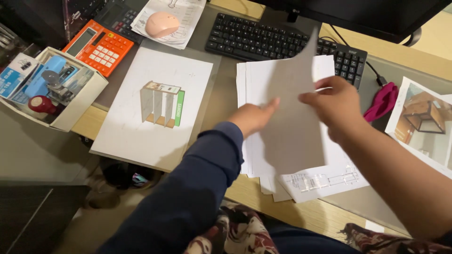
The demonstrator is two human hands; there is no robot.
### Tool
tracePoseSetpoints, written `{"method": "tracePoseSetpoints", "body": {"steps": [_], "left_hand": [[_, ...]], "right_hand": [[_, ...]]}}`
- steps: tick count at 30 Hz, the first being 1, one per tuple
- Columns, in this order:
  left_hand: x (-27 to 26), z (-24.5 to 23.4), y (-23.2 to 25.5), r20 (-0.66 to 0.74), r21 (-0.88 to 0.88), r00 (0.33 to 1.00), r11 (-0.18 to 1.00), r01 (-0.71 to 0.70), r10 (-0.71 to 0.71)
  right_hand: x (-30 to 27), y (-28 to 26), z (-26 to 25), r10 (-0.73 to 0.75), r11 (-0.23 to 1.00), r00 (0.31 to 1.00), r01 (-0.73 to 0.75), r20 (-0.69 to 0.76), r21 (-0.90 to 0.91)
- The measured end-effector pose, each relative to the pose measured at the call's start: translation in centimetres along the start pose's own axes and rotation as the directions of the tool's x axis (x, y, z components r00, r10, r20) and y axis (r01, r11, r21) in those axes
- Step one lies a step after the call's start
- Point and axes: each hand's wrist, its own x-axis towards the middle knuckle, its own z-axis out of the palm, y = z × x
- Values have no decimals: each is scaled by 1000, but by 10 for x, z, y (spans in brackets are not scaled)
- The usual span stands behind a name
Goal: The person sorts through a stack of papers and diagrams on a desk, picking up and turning over individual sheets. They move the documents between different piles, occasionally sliding a sheet into a plastic folder near a keyboard and calculator.
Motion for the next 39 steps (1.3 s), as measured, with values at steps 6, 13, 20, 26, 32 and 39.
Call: {"method": "tracePoseSetpoints", "body": {"steps": [6,13,20,26,32,39], "left_hand": [[-15,-29,25,-98,-582,995,810,-68,13],[-24,-52,-4,-371,-438,928,877,-196,22],[-47,-106,-12,-171,-663,973,712,-230,155],[-62,-137,-27,-164,-798,977,563,-214,139],[-63,-125,-29,-279,-767,958,584,-266,70],[-43,-120,0,-341,-643,940,727,-240,9]], "right_hand": [[-37,-13,46,-220,954,949,257,224,-153],[-32,7,58,-125,992,976,119,179,44],[-6,16,51,312,866,876,-422,368,269],[-13,0,65,235,807,714,-522,659,277],[7,14,73,232,886,817,-401,527,231],[4,-5,68,12,999,962,-24,274,42]]}}
